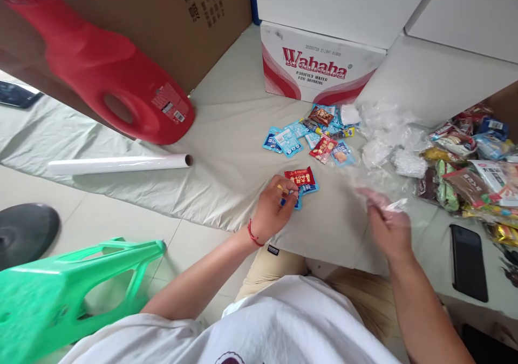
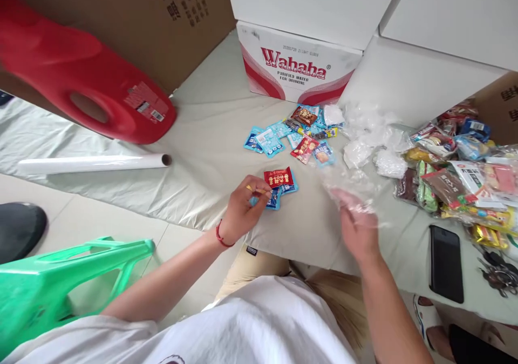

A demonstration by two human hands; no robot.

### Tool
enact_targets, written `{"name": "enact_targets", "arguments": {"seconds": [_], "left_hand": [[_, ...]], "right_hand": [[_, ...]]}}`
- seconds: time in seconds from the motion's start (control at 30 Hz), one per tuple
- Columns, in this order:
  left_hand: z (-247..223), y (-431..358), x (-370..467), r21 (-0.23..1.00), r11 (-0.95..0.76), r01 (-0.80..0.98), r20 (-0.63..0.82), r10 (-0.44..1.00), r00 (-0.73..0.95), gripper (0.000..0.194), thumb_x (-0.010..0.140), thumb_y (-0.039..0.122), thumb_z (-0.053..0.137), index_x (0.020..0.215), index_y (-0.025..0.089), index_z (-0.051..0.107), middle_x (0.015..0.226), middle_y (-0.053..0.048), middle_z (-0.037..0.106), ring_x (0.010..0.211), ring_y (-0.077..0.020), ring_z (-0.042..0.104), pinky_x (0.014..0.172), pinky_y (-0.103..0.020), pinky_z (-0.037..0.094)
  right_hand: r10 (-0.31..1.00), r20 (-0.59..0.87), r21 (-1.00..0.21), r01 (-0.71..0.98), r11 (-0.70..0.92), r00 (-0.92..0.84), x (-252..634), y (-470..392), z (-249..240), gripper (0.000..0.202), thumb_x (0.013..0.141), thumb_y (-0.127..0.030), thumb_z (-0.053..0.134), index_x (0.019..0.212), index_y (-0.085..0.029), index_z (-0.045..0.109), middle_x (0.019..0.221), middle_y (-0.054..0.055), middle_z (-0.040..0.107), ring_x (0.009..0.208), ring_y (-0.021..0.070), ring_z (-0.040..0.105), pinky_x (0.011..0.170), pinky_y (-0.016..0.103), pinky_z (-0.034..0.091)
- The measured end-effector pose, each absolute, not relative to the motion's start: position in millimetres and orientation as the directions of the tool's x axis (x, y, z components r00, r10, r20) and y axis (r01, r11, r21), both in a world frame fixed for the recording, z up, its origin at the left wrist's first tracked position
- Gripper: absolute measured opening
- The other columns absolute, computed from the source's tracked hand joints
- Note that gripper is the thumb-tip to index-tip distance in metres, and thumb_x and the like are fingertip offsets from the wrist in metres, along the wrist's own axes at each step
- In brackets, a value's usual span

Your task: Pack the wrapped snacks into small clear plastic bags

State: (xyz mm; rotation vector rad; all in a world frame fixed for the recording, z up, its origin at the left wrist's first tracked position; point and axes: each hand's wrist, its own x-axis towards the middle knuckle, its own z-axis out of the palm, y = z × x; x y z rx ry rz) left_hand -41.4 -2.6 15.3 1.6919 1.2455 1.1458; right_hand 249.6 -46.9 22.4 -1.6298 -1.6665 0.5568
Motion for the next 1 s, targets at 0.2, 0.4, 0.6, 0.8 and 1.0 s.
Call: {"name": "enact_targets", "arguments": {"seconds": [0.2, 0.4, 0.6, 0.8, 1.0], "left_hand": [[27.8, -14.5, -5.9, 0.913, -0.215, 0.348, 0.169, 0.973, 0.158, 0.012, 0.101, 0.028, 0.053, 0.096, 0.021, 0.062, 0.097, -0.006, 0.066, 0.089, -0.0182, 0.065, 0.075, -0.031, 0.052], [46.9, -34.5, 75.3, 0.828, -0.330, 0.453, 0.167, 0.917, 0.363, 0.052, 0.091, 0.053, 0.069, 0.129, 0.019, 0.057, 0.129, -0.018, 0.059, 0.119, -0.0331, 0.058, 0.098, -0.048, 0.049], [39.0, -40.9, 118.1, 0.757, -0.318, 0.572, -0.006, 0.871, 0.491, 0.055, 0.084, 0.048, 0.077, 0.128, 0.022, 0.060, 0.133, -0.018, 0.056, 0.123, -0.0383, 0.051, 0.099, -0.055, 0.046], [15.2, -9.6, 109.6, 0.880, -0.074, 0.469, -0.115, 0.925, 0.362, 0.007, 0.093, 0.025, 0.059, 0.089, 0.022, 0.063, 0.099, -0.010, 0.066, 0.102, -0.0287, 0.063, 0.096, -0.044, 0.049], [12.7, 17.8, 71.2, 0.691, 0.657, -0.303, -0.618, 0.753, 0.224, 0.011, 0.089, 0.016, 0.056, 0.081, 0.022, 0.053, 0.079, -0.001, 0.065, 0.077, -0.0175, 0.068, 0.080, -0.035, 0.057]], "right_hand": [[0.886, -0.221, -0.106, 0.913, 0.393, -0.407, 225.1, -95.2, 27.0, 0.085, 0.083, 0.000, 0.045, 0.158, -0.040, 0.048, 0.166, 0.001, 0.043, 0.092, 0.0188, 0.077, 0.071, 0.031, 0.063], [0.932, -0.166, -0.149, 0.942, 0.300, -0.323, 240.1, -117.0, -12.1, 0.051, 0.090, -0.007, 0.046, 0.130, -0.024, 0.073, 0.108, 0.011, 0.080, 0.071, 0.0226, 0.073, 0.067, 0.034, 0.057], [0.944, -0.034, -0.286, 0.909, 0.304, -0.327, 251.9, -113.5, -26.9, 0.030, 0.096, -0.025, 0.051, 0.111, -0.022, 0.078, 0.081, 0.010, 0.077, 0.078, 0.0273, 0.072, 0.071, 0.037, 0.057], [0.908, -0.195, -0.111, 0.928, 0.356, -0.371, 227.0, -107.5, 8.1, 0.033, 0.090, -0.008, 0.052, 0.106, -0.019, 0.079, 0.096, 0.014, 0.079, 0.067, 0.0230, 0.071, 0.060, 0.032, 0.052], [0.918, -0.065, -0.044, 0.921, 0.388, -0.390, 229.5, -126.3, 12.9, 0.089, 0.076, 0.006, 0.040, 0.155, -0.031, 0.053, 0.168, 0.006, 0.040, 0.070, 0.0161, 0.071, 0.060, 0.032, 0.058]]}}
